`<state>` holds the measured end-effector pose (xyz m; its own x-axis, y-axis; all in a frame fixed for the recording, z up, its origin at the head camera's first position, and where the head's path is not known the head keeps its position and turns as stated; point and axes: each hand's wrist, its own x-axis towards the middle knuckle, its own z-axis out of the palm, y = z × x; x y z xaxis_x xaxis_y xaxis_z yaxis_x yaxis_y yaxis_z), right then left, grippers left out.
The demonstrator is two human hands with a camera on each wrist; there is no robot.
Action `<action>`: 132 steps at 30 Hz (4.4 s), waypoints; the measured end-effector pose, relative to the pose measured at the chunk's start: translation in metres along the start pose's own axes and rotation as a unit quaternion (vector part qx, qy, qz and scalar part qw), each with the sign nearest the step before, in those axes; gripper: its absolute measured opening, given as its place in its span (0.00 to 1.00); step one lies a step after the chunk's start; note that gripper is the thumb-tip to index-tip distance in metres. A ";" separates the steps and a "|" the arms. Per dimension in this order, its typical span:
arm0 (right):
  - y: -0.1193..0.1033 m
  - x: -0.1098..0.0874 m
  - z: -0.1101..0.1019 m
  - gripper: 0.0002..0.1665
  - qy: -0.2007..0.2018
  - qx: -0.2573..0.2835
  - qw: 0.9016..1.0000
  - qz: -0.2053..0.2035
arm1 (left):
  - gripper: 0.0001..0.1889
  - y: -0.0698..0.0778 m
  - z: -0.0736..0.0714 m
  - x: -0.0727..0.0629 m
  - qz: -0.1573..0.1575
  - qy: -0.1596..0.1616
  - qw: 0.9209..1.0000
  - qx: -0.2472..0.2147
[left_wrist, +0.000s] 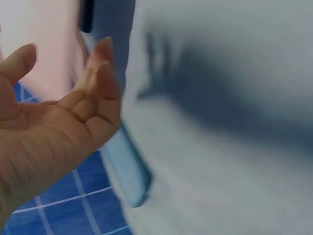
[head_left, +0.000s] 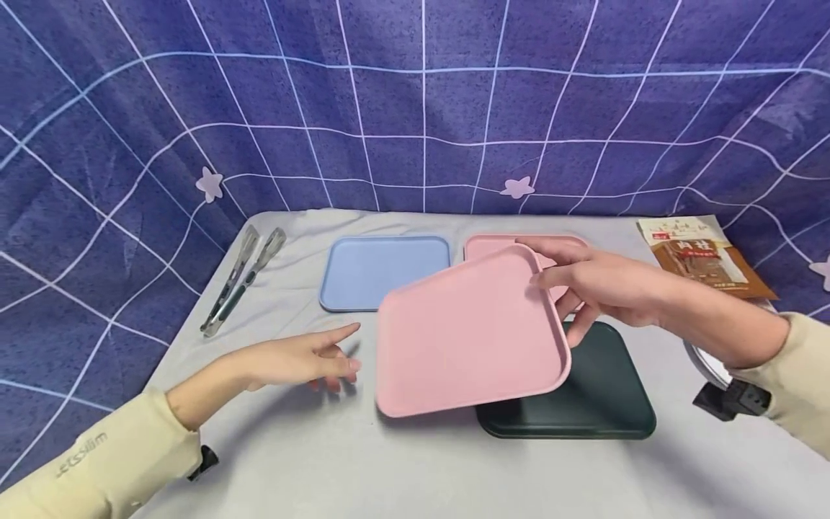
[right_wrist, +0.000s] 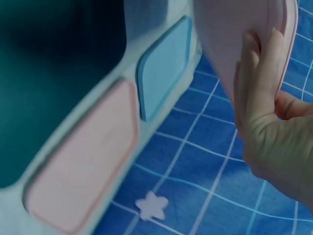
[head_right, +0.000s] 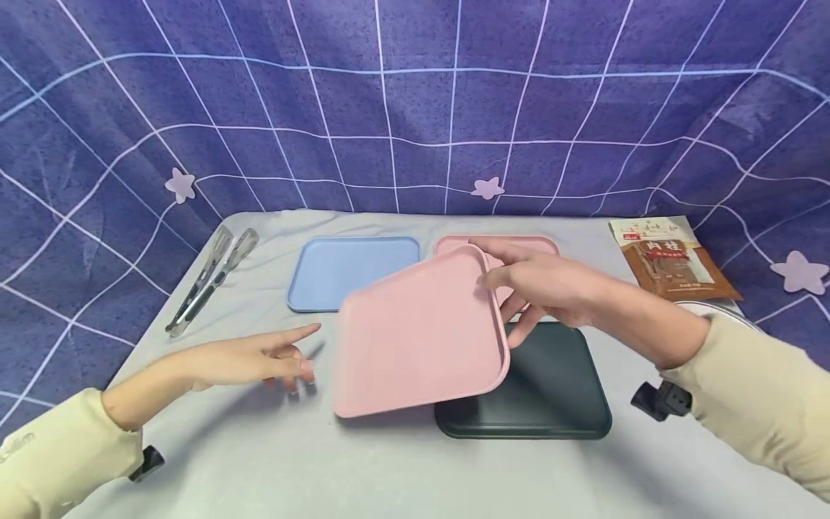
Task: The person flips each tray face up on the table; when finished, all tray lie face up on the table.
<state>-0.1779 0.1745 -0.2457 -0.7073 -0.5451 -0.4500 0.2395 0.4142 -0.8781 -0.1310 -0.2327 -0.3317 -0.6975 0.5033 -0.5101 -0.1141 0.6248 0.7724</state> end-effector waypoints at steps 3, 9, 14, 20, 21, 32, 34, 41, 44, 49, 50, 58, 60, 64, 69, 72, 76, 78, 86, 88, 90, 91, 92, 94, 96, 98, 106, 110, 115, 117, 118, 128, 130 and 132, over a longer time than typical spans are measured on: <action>0.010 0.008 0.004 0.41 -0.006 0.031 0.999 -0.024 | 0.48 -0.015 0.001 0.006 0.027 0.016 0.999 -0.043; 0.023 0.021 0.011 0.41 0.005 0.060 0.997 -0.043 | 0.44 -0.037 -0.002 0.008 0.101 0.067 0.986 -0.117; 0.038 0.035 0.019 0.41 0.047 0.083 0.994 -0.055 | 0.45 -0.049 -0.005 0.005 0.125 0.077 0.979 -0.140; 0.060 0.055 0.035 0.33 0.090 0.086 0.990 -0.070 | 0.44 -0.064 -0.009 -0.001 0.121 0.076 0.978 -0.151; 0.063 0.057 0.038 0.33 0.092 0.084 0.990 -0.068 | 0.44 -0.067 -0.011 -0.001 0.121 0.073 0.978 -0.151; 0.074 0.068 0.054 0.61 -0.047 0.073 0.996 -0.013 | 0.44 -0.083 -0.030 -0.017 0.120 0.053 0.982 -0.138; 0.074 0.071 0.058 0.64 -0.057 0.074 0.996 -0.008 | 0.44 -0.084 -0.035 -0.019 0.120 0.047 0.983 -0.128; 0.077 0.084 0.072 0.68 -0.051 0.085 0.995 0.005 | 0.44 -0.088 -0.047 -0.024 0.097 0.032 0.990 -0.097; 0.079 0.088 0.078 0.68 -0.046 0.086 0.995 0.000 | 0.45 -0.091 -0.049 -0.024 0.084 0.027 0.991 -0.096; 0.084 0.092 0.085 0.67 -0.027 0.084 0.996 -0.005 | 0.46 -0.097 -0.052 -0.022 0.072 0.025 0.992 -0.097; 0.085 0.092 0.086 0.66 -0.023 0.082 0.996 -0.005 | 0.46 -0.098 -0.052 -0.022 0.072 0.023 0.992 -0.098; 0.088 0.093 0.090 0.65 -0.018 0.072 0.997 0.009 | 0.48 -0.103 -0.051 -0.013 0.076 -0.002 0.991 -0.109; 0.088 0.093 0.089 0.65 -0.022 0.070 0.997 0.016 | 0.48 -0.104 -0.050 -0.011 0.073 -0.005 0.991 -0.108; 0.088 0.092 0.087 0.66 -0.029 0.060 0.997 0.028 | 0.49 -0.103 -0.048 -0.008 0.065 -0.002 0.993 -0.101; 0.089 0.092 0.086 0.66 -0.030 0.047 0.998 0.039 | 0.49 -0.102 -0.045 -0.005 0.058 0.000 0.994 -0.097; 0.090 0.093 0.086 0.66 -0.029 0.044 0.998 0.044 | 0.50 -0.101 -0.043 -0.005 0.057 0.000 0.994 -0.095; 0.091 0.095 0.087 0.66 -0.028 0.040 0.998 0.047 | 0.50 -0.101 -0.041 -0.005 0.056 -0.002 0.994 -0.089; 0.091 0.096 0.087 0.66 -0.028 0.035 0.998 0.048 | 0.50 -0.101 -0.041 -0.005 0.054 -0.004 0.995 -0.087; 0.091 0.097 0.089 0.65 -0.027 0.012 0.998 0.047 | 0.51 -0.104 -0.040 -0.004 0.059 -0.002 0.996 -0.066; 0.091 0.097 0.090 0.65 -0.027 0.007 0.999 0.046 | 0.51 -0.104 -0.039 -0.003 0.060 0.000 0.996 -0.062; 0.090 0.096 0.090 0.65 -0.029 -0.002 0.999 0.044 | 0.51 -0.104 -0.039 -0.004 0.058 0.001 0.996 -0.060; 0.090 0.096 0.090 0.65 -0.030 -0.007 0.999 0.042 | 0.51 -0.103 -0.038 -0.004 0.057 0.002 0.997 -0.059; 0.090 0.096 0.091 0.64 -0.030 -0.012 0.999 0.041 | 0.51 -0.103 -0.038 -0.004 0.056 0.002 0.997 -0.059; 0.089 0.096 0.091 0.65 -0.032 -0.022 0.999 0.038 | 0.51 -0.102 -0.038 -0.005 0.054 0.001 0.997 -0.061; 0.089 0.096 0.091 0.65 -0.034 -0.030 0.998 0.035 | 0.52 -0.102 -0.038 -0.005 0.052 -0.002 0.997 -0.058; 0.089 0.096 0.092 0.65 -0.034 -0.036 0.998 0.033 | 0.52 -0.101 -0.037 -0.004 0.052 -0.007 0.997 -0.057; 0.088 0.096 0.095 0.64 -0.022 -0.064 0.997 0.034 | 0.52 -0.094 -0.036 -0.004 0.046 -0.001 0.999 -0.028; 0.088 0.097 0.097 0.64 -0.015 -0.082 0.996 0.036 | 0.51 -0.092 -0.035 -0.005 0.040 0.003 0.999 -0.015; 0.087 0.097 0.098 0.65 -0.011 -0.094 0.995 0.037 | 0.52 -0.091 -0.035 -0.006 0.035 0.006 0.999 -0.010; 0.087 0.097 0.098 0.65 -0.012 -0.094 0.995 0.037 | 0.52 -0.091 -0.035 -0.006 0.034 0.007 0.999 -0.010; 0.087 0.097 0.098 0.65 -0.013 -0.095 0.995 0.038 | 0.52 -0.091 -0.035 -0.006 0.033 0.008 0.999 -0.011; 0.081 0.088 0.084 0.64 -0.004 -0.082 0.996 0.031 | 0.48 -0.077 -0.034 -0.011 -0.011 0.059 0.998 0.035; 0.077 0.079 0.073 0.63 0.004 -0.086 0.996 0.027 | 0.46 -0.066 -0.035 -0.014 -0.020 0.092 0.993 0.072; 0.074 0.066 0.058 0.61 0.005 -0.105 0.994 0.022 | 0.44 -0.052 -0.035 -0.015 -0.014 0.125 0.987 0.103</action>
<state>-0.1682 0.1272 -0.3500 -0.7061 -0.5168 -0.4841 0.1258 0.5812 -0.8039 -0.1393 -0.2936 -0.3516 -0.8515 0.3376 -0.4012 -0.0077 0.7570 0.6534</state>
